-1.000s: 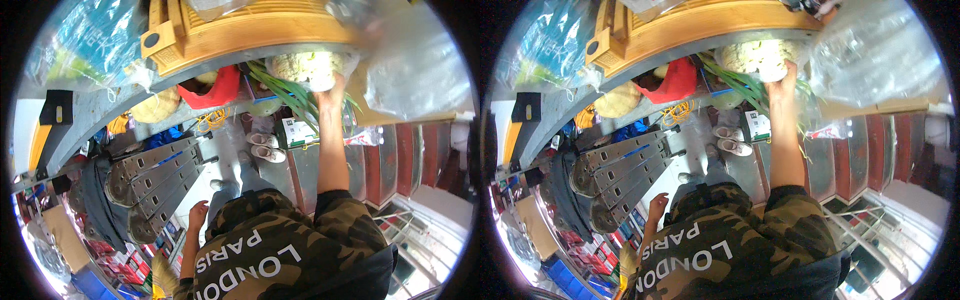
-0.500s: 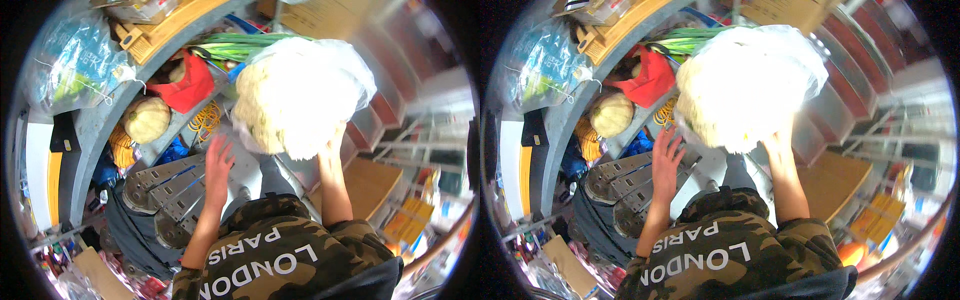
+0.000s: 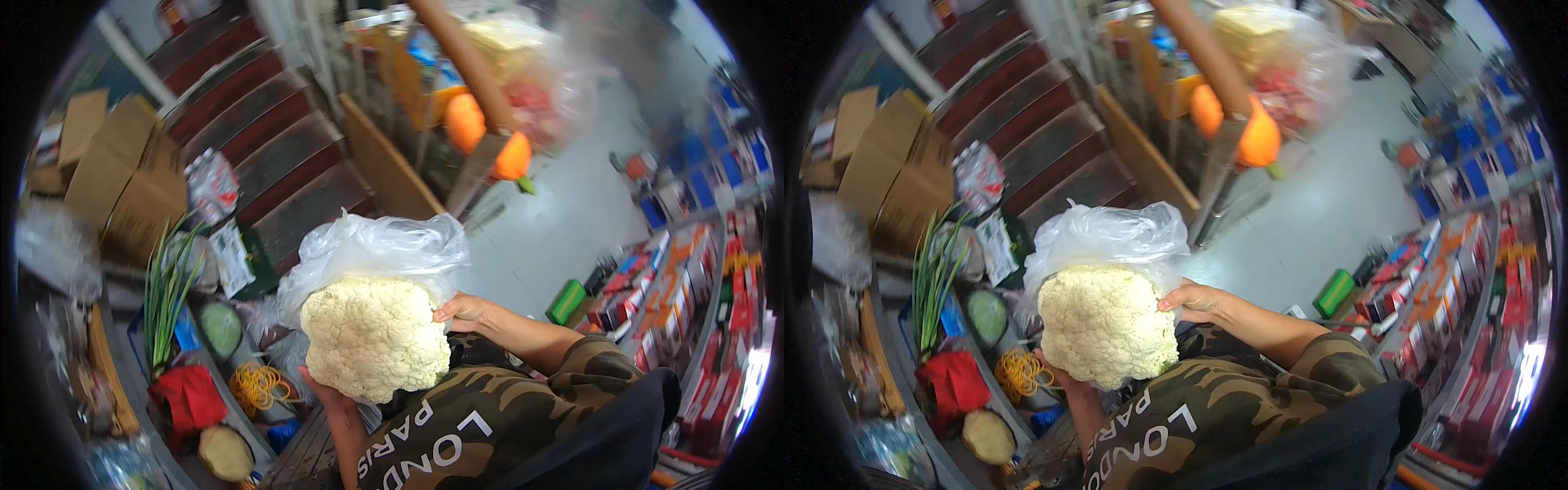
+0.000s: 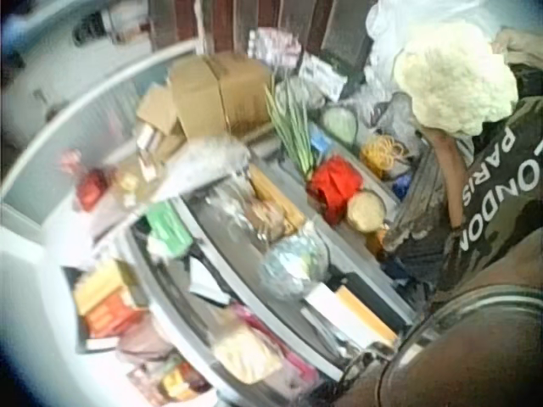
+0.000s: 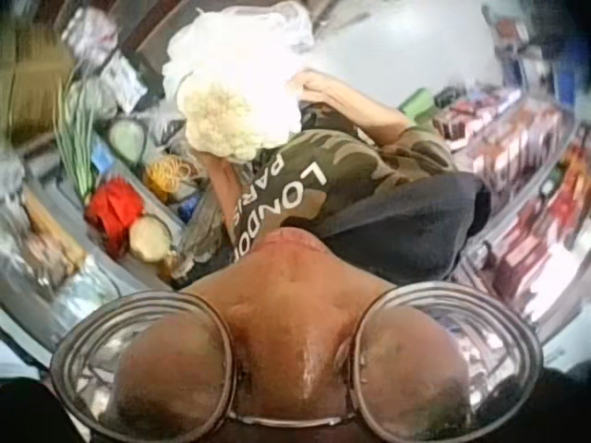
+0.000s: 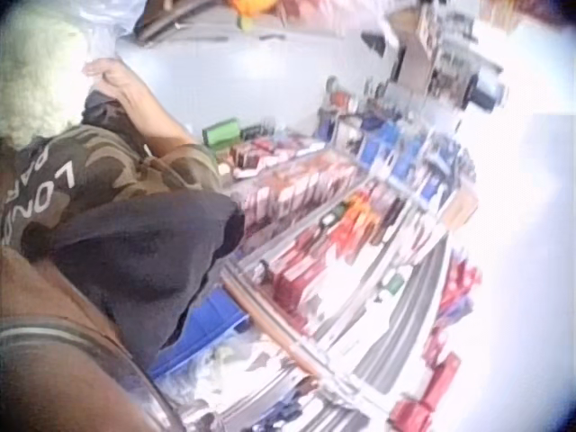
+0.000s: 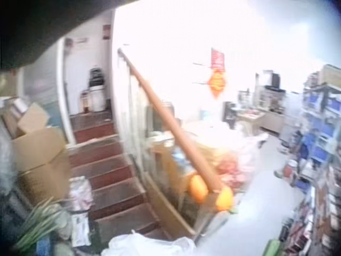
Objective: The person retrieves a head of cauliflower from a shelf, places it on a countertop, and uses a cleaver to cut it into florets. The florets are placed into a metal bowl, and the person discards the core and leaves.
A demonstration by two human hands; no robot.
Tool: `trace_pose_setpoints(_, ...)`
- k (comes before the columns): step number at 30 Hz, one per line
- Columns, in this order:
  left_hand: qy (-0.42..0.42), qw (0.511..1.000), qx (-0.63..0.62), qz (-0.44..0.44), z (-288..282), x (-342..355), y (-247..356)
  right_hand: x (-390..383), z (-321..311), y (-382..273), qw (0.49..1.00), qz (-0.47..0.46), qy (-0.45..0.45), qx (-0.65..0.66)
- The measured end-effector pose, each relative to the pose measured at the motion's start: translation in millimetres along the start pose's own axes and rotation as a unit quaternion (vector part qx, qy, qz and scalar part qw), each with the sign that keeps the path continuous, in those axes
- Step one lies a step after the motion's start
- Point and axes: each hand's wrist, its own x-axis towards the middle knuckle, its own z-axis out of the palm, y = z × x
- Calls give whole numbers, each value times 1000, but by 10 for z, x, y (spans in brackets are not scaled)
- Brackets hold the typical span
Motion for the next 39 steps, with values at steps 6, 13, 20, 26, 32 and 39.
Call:
trace_pose_setpoints(6,-90,985,102,-108,918,542,-573,-1140,-614,-325,986,-138,43,89)
trace_pose_setpoints(13,-207,938,113,-255,2660,1167,-2227,-2679,-1764,-787,926,-340,84,144)
trace_pose_setpoints(20,-193,885,164,-391,4013,1504,-3901,-3875,-2762,-1556,831,-437,297,172)
trace_pose_setpoints(26,-216,825,186,-487,4768,1999,-5166,-4423,-3504,-2042,720,-518,404,223)
trace_pose_setpoints(32,-228,749,128,-608,5543,2904,-6682,-5001,-4439,-3103,682,-565,370,280)
trace_pose_setpoints(39,-276,675,162,-665,7138,4031,-8049,-5719,-5197,-4884,616,-626,424,219)
